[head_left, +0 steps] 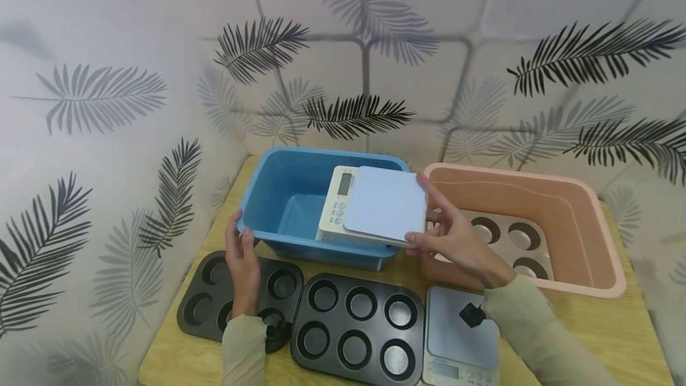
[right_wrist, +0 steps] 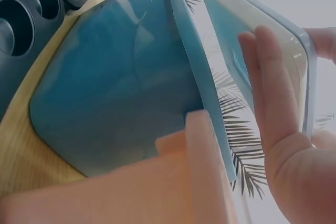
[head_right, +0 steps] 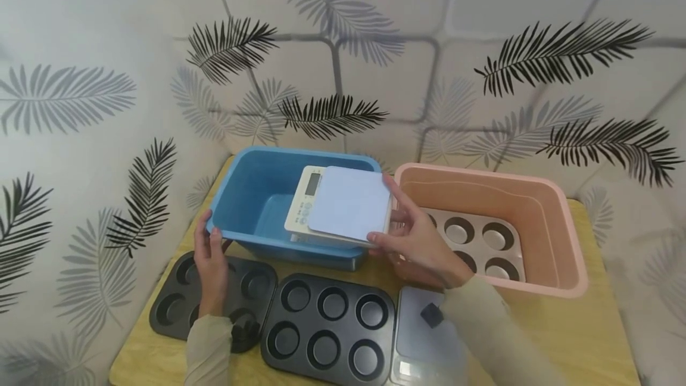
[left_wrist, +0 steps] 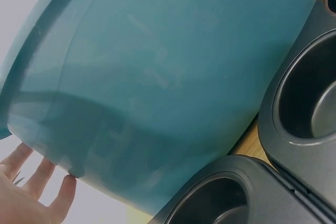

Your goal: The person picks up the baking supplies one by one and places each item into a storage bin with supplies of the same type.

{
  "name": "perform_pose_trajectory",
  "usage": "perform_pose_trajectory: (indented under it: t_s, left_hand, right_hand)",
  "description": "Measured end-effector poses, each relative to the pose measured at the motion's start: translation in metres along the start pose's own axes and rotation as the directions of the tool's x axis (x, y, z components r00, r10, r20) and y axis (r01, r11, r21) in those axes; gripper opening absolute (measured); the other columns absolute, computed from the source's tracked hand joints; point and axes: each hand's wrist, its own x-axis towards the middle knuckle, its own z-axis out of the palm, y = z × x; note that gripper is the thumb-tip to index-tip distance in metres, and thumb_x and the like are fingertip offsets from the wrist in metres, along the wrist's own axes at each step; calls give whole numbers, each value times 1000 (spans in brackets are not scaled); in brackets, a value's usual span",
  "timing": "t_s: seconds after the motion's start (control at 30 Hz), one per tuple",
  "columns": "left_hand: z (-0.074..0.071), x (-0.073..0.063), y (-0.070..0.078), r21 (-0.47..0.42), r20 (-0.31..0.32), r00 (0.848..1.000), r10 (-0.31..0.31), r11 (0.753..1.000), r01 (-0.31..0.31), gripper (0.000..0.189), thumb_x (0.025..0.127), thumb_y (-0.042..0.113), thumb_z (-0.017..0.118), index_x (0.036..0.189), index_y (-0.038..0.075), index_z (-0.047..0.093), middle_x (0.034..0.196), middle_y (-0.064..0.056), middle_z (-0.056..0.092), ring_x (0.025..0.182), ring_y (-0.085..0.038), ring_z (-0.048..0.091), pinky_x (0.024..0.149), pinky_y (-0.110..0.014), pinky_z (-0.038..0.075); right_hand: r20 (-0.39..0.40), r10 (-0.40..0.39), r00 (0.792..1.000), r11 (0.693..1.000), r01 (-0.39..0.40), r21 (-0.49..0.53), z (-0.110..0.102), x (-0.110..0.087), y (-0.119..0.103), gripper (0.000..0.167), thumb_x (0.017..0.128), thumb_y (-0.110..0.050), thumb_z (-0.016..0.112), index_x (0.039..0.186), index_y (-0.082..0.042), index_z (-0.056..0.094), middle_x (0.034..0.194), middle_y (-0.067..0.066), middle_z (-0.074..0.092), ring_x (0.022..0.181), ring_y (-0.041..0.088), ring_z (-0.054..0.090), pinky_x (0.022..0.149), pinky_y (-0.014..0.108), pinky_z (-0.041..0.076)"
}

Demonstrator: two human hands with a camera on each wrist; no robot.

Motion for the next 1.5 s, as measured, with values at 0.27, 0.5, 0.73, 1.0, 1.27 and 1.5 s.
perform_pose_trajectory:
  t_s: [0.27, 0.5, 0.73, 1.0, 1.27, 1.5]
  left_hand:
    - [1, 1, -1, -1, -5, 1000, -5, 1000, 4, 49, 118, 25, 46, 167, 20, 44, 171, -11, 44, 147, -20, 50, 109, -20, 46]
    - [-1, 1, -2, -11, -5, 1000, 11, 1000, -11, 50, 118, 25, 47, 167, 19, 44, 171, -17, 44, 147, -23, 51, 106, -18, 47]
    - [-2, 2, -3, -14, -11, 1000, 6, 1000, -6, 50, 118, 25, 47, 167, 20, 45, 170, -15, 45, 153, -32, 47, 109, -19, 46]
    - [1, 1, -2, -17, -6, 1000, 1, 1000, -1, 49, 118, 25, 47, 167, 20, 45, 171, -16, 44, 152, -31, 47, 107, -19, 47]
    - [1, 1, -2, -22, 2, 1000, 19, 1000, -19, 49, 118, 24, 45, 167, 18, 44, 170, -18, 44, 150, -36, 49, 105, -18, 48]
    - [1, 2, -4, -14, -2, 1000, 17, 1000, -17, 49, 118, 24, 45, 167, 18, 44, 170, -17, 45, 150, -36, 49, 105, -18, 48]
  right_hand:
    - [34, 44, 998, 998, -42, -53, 3, 29, -10, 114, 97, -11, 85, 174, -51, 11, 155, 32, 49, 101, 35, 80, 78, 46, 68]
    - [25, 146, 989, 985, -143, -96, 16, 52, -21, 118, 96, -13, 86, 173, -53, 6, 156, 32, 46, 105, 35, 80, 87, 50, 67]
    - [50, 215, 975, 969, -206, -137, 31, 75, -27, 120, 96, -8, 85, 175, -45, 3, 155, 33, 42, 129, 48, 66, 85, 48, 68]
    - [59, 272, 960, 945, -255, -203, 41, 89, -29, 118, 97, -7, 82, 177, -38, 0, 158, 33, 43, 127, 46, 67, 84, 45, 68]
    - [114, 281, 953, 928, -239, -285, 40, 99, -26, 113, 102, -6, 76, 178, -30, -3, 156, 34, 44, 124, 42, 68, 88, 47, 68]
    - [119, 306, 944, 896, -244, -370, 43, 101, -26, 107, 103, -7, 74, 178, -22, 0, 163, 30, 37, 119, 37, 70, 90, 46, 67]
